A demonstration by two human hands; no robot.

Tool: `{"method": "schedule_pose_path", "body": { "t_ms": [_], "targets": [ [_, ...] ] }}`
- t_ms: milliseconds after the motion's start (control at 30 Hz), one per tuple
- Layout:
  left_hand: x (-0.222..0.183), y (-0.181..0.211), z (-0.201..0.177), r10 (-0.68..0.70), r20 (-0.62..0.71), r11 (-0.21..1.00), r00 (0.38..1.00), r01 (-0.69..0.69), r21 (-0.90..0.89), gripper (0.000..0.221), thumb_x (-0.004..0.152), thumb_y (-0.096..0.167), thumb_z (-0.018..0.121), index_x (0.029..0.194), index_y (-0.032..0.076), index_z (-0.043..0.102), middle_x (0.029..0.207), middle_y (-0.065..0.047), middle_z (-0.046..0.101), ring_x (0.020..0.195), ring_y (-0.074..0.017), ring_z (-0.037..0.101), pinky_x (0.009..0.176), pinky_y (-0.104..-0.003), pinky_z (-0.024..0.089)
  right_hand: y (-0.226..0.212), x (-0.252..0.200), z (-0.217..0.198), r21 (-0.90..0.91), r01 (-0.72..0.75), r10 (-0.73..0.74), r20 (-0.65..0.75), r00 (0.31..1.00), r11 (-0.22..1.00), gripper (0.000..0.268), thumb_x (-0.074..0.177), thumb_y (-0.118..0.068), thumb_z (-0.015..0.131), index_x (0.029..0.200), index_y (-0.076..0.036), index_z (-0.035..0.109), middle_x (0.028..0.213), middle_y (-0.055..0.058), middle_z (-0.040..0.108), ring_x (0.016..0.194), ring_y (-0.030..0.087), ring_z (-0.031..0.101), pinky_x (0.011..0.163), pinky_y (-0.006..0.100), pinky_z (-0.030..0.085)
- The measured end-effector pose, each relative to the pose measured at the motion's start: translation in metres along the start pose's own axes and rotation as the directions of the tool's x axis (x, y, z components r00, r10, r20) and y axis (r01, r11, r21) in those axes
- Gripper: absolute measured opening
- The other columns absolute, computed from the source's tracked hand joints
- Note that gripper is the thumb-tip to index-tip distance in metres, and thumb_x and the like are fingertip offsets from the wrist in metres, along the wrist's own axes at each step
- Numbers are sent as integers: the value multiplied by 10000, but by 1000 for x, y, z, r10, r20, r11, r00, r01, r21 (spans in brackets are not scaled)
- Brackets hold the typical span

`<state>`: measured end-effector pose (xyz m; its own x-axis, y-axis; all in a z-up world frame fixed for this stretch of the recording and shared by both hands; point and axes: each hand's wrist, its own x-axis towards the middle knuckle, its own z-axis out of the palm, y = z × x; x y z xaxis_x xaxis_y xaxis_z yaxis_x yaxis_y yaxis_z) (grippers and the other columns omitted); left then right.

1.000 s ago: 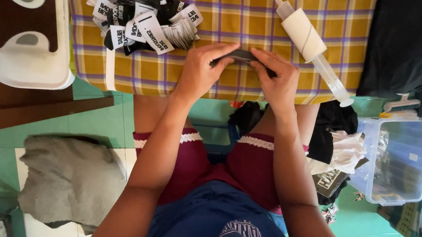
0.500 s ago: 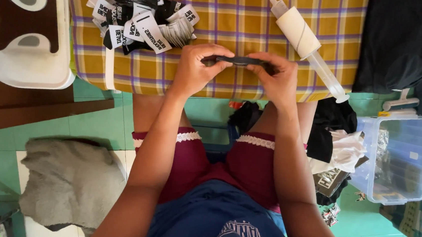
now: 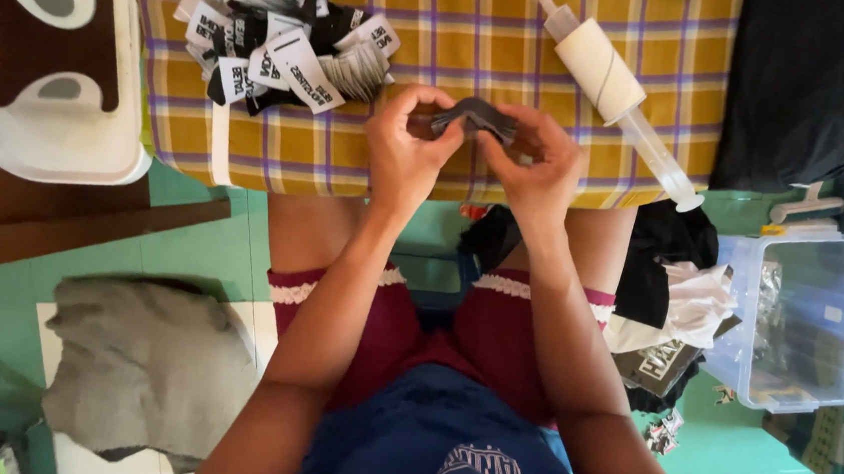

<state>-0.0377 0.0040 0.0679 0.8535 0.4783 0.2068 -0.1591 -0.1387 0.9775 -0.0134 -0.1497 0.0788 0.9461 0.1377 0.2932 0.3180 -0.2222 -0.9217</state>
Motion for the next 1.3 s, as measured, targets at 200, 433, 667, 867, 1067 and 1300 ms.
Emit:
{"method": "schedule_pose_path", "body": {
  "t_ms": [200, 433, 667, 867, 1067, 1300],
  "targets": [
    [9, -15, -9, 136, 210, 990, 968, -126, -61, 266, 757, -46, 797, 953, 133, 772, 931, -52, 762, 896, -236, 747, 788, -345, 607, 3, 17, -7, -39, 207, -199, 148, 969, 978, 484, 885, -25, 884, 1295, 21, 633, 1015, 212, 653, 985, 418, 697, 843, 518, 599],
    [4, -19, -6, -16, 212, 987, 977, 50, -154, 229, 763, -58, 787, 940, 84, 759, 913, -82, 744, 811, -174, 714, 678, -267, 613, 23, 10, -10, 38, -63, 57, 147, 987, 997, 252, 819, -7, 908, 1030, -84, 795, 941, 84, 747, 797, 124, 696, 687, 251, 590],
    [9, -15, -5, -76, 242, 973, 967, 126, -195, 189, 774, -63, 799, 919, 11, 704, 941, -148, 755, 833, -219, 746, 658, -290, 625, 16, 10, -2, 66, -136, 137, -11, 990, 988, 224, 852, 54, 886, 1020, -34, 766, 847, 135, 745, 687, 65, 643, 557, 235, 544],
    [13, -21, -3, -67, 201, 980, 977, 102, -170, 157, 779, -25, 819, 879, 11, 703, 907, -149, 763, 808, -200, 744, 615, -267, 612, 9, 15, -2, 57, -120, 122, -22, 992, 991, 206, 859, 85, 868, 1005, -16, 765, 673, -8, 526, 596, -12, 494, 524, 170, 448],
    [11, -11, -9, 50, 184, 971, 982, -5, -238, 145, 802, -44, 820, 880, 44, 734, 923, -119, 779, 866, -213, 758, 684, -285, 629, 12, 15, -14, 241, -43, 2, 169, 986, 969, 214, 855, 202, 737, 1005, 59, 683, 1033, 228, 725, 989, 219, 708, 837, 361, 599],
    [-7, -28, 5, 546, 206, 829, 812, -559, 8, 195, 839, -47, 811, 913, 119, 741, 1005, -45, 778, 1014, -288, 742, 1032, -482, 528, -10, 30, -44, 97, -44, -23, 598, 801, 994, 409, 824, -81, 891, 1059, 8, 568, 1410, 283, 581, 1253, 336, 617, 1027, 476, 504]
  ]
}}
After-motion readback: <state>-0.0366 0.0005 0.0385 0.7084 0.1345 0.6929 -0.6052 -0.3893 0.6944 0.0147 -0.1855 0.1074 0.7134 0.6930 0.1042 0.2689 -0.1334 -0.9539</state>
